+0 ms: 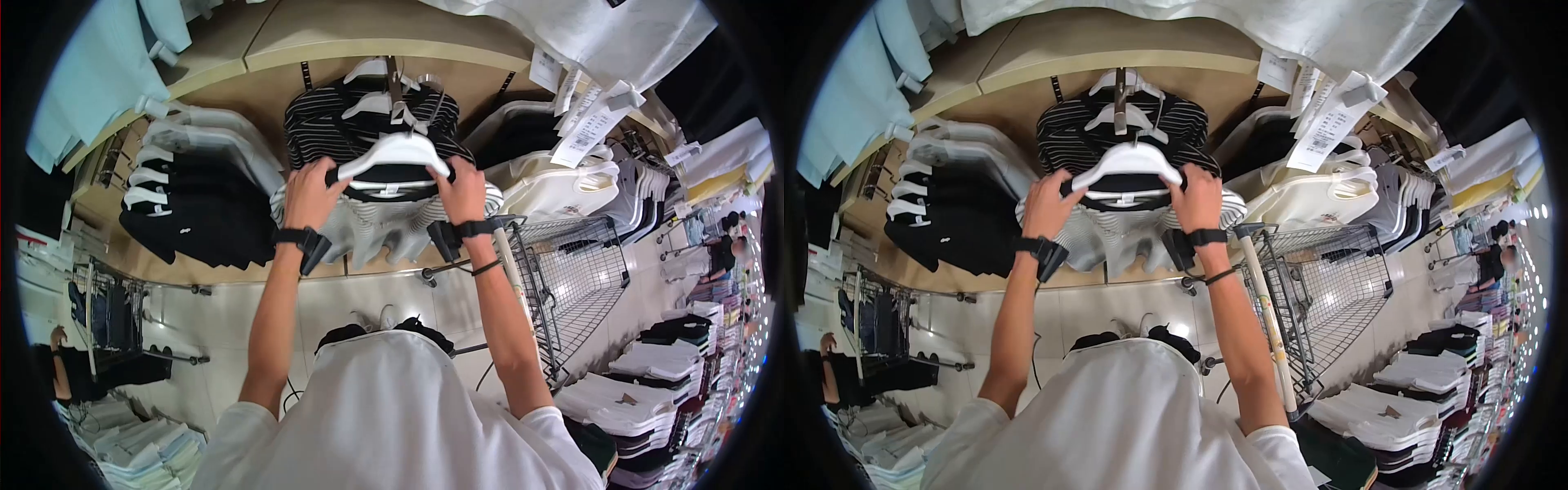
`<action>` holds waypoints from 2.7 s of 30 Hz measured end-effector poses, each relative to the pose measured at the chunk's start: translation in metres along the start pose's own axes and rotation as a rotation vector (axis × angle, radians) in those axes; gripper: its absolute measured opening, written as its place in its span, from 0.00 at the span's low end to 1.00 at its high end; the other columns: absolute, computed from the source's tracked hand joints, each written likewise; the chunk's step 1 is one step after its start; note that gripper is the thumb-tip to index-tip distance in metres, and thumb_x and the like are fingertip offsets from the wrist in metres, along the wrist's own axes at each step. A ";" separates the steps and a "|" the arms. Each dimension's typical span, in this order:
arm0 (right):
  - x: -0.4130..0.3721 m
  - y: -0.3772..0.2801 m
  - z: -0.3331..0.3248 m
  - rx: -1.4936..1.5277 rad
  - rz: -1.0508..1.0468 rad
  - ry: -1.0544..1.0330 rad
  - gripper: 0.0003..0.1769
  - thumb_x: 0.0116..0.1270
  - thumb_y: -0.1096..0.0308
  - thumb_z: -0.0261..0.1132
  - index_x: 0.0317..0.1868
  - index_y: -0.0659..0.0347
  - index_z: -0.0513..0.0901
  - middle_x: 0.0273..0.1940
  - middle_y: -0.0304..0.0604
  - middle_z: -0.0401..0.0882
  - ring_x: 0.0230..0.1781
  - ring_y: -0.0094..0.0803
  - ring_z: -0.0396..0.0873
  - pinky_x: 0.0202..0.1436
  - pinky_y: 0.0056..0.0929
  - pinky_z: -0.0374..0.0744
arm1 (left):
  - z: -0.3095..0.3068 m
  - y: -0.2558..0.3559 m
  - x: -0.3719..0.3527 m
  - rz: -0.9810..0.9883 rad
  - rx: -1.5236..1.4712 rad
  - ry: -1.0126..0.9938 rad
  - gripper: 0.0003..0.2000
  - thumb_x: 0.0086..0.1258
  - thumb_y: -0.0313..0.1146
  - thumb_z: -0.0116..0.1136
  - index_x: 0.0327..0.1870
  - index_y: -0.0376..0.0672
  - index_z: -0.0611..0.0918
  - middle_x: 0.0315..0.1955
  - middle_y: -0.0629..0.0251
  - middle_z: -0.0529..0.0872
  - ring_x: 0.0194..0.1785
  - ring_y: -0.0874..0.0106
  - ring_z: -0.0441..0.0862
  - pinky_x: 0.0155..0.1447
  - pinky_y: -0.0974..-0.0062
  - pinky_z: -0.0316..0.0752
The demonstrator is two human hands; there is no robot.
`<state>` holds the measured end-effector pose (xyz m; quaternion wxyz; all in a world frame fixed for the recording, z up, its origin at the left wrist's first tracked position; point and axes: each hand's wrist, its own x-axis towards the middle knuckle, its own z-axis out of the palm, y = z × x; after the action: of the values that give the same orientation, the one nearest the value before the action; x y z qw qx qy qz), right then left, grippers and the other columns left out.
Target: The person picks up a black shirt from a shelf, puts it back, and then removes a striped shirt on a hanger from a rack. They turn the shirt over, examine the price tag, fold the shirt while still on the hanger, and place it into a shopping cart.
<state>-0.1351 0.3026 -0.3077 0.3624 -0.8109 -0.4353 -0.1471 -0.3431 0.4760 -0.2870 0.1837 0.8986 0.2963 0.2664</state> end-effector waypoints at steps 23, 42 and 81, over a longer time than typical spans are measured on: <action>-0.161 -0.062 0.035 0.002 0.430 -0.310 0.26 0.43 0.47 0.81 0.31 0.62 0.87 0.28 0.52 0.84 0.31 0.51 0.78 0.40 0.45 0.76 | -0.010 -0.088 -0.162 -0.279 -0.236 -0.136 0.14 0.53 0.30 0.69 0.42 0.42 0.83 0.38 0.56 0.87 0.46 0.57 0.82 0.56 0.61 0.69; -0.170 -0.087 0.031 -0.091 0.341 -0.144 0.20 0.36 0.55 0.82 0.29 0.57 0.88 0.29 0.44 0.85 0.31 0.44 0.76 0.43 0.37 0.71 | 0.010 -0.096 -0.192 -0.262 -0.059 0.020 0.13 0.56 0.28 0.61 0.42 0.37 0.81 0.41 0.54 0.83 0.50 0.53 0.76 0.64 0.58 0.63; -0.111 -0.108 -0.010 -0.003 0.175 -0.079 0.18 0.38 0.56 0.81 0.28 0.56 0.89 0.25 0.41 0.83 0.29 0.38 0.75 0.41 0.35 0.65 | -0.037 -0.072 -0.171 -0.276 -0.175 -0.050 0.14 0.59 0.37 0.68 0.41 0.38 0.82 0.35 0.57 0.85 0.45 0.57 0.79 0.57 0.59 0.64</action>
<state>-0.2862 0.2683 -0.3125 0.3553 -0.8516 -0.3764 -0.0832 -0.5121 0.4289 -0.3562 0.3035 0.8363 0.3877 0.2411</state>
